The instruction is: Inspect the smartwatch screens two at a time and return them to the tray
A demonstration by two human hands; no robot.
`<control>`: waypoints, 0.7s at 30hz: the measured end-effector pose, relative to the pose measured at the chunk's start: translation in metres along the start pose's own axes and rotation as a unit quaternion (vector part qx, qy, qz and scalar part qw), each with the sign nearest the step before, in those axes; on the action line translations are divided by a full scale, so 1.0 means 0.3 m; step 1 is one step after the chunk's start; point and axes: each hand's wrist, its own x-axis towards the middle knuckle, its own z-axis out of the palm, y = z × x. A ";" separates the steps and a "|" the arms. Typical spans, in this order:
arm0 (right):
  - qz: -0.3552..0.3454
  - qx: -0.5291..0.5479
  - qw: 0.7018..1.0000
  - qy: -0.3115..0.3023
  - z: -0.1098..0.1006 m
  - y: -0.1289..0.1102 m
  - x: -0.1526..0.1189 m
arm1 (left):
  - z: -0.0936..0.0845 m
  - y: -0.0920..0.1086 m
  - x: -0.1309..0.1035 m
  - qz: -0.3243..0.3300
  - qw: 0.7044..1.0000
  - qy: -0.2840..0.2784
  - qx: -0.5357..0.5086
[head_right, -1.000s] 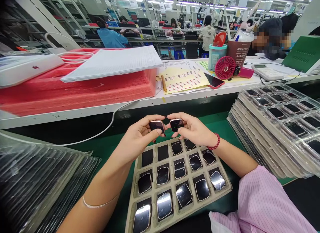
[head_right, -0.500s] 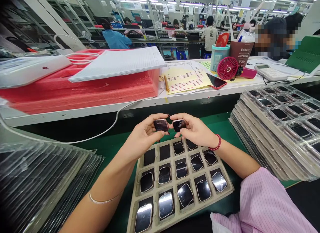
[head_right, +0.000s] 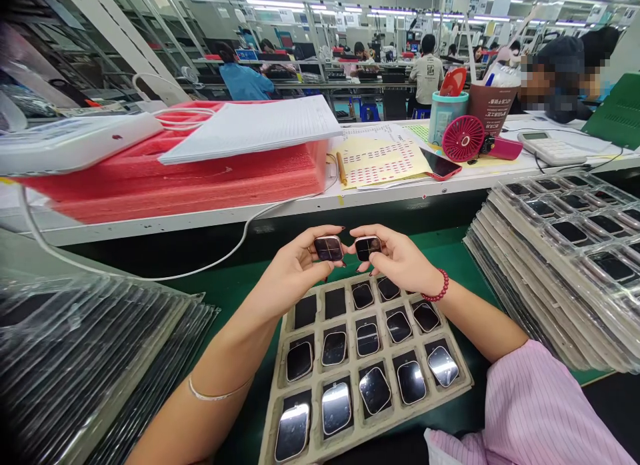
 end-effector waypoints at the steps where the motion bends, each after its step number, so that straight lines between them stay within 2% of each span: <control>1: 0.001 0.001 1.000 -0.001 0.001 0.001 0.000 | 0.000 0.002 0.000 -0.002 1.000 0.001 0.004; 9: 0.009 0.010 1.000 -0.011 0.005 0.000 -0.002 | -0.003 0.001 0.005 -0.015 1.000 0.002 0.004; 15: 0.022 0.018 1.000 0.006 0.012 0.007 0.000 | -0.011 -0.004 0.008 -0.020 1.000 -0.014 -0.019; 21: 0.027 -0.016 0.999 0.014 0.000 0.007 -0.025 | -0.006 -0.033 0.021 0.009 0.999 0.008 -0.034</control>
